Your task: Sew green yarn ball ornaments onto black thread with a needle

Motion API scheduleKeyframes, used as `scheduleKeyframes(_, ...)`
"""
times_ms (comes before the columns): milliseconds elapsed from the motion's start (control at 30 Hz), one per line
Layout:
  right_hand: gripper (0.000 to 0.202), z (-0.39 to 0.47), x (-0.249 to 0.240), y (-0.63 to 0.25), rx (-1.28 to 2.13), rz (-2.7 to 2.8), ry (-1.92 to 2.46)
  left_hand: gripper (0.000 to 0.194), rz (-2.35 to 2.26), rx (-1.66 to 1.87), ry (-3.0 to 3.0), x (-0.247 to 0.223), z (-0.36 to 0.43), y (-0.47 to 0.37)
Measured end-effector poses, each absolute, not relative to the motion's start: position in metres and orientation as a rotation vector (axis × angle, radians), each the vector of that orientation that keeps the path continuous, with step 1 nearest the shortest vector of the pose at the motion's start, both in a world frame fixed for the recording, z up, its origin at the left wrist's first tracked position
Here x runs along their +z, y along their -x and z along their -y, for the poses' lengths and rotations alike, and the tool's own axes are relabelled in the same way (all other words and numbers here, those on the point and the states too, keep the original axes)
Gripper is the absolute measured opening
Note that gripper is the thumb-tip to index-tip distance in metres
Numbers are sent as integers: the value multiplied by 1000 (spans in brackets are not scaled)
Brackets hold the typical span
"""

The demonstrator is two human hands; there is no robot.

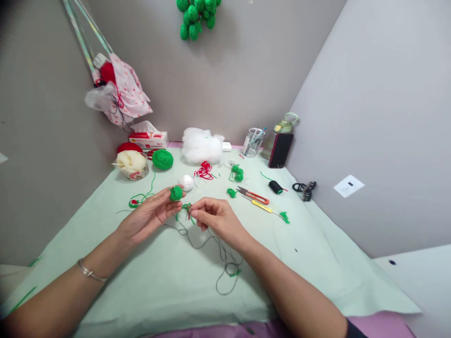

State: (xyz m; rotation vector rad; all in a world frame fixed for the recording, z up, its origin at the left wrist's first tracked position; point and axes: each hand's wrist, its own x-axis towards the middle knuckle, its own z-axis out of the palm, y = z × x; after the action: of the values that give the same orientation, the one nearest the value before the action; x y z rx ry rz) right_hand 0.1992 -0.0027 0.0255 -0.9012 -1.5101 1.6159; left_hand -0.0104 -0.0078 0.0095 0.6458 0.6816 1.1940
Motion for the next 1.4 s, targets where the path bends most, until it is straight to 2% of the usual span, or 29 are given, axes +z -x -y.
scheduleKeyframes(133,29,5,23,-195,1646,1519,880,39,-674,1161,-639,12,10,8)
scheduleKeyframes(267,28,4,21,-194,1643,1535,891,25,-652,1146,-644,13,13,5)
scheduleKeyframes(433,28,5,20,-193,1662,1530,915,20,-679,1128,-660,11,14,3)
scheduleKeyframes(833,27,7,17,-190,1722,1389,903,21,-730,1123,-870,16,17,3)
scheduleKeyframes(1400,26,5,16,-193,1587,1514,941,28,-773,1103,-1018,14,17,7)
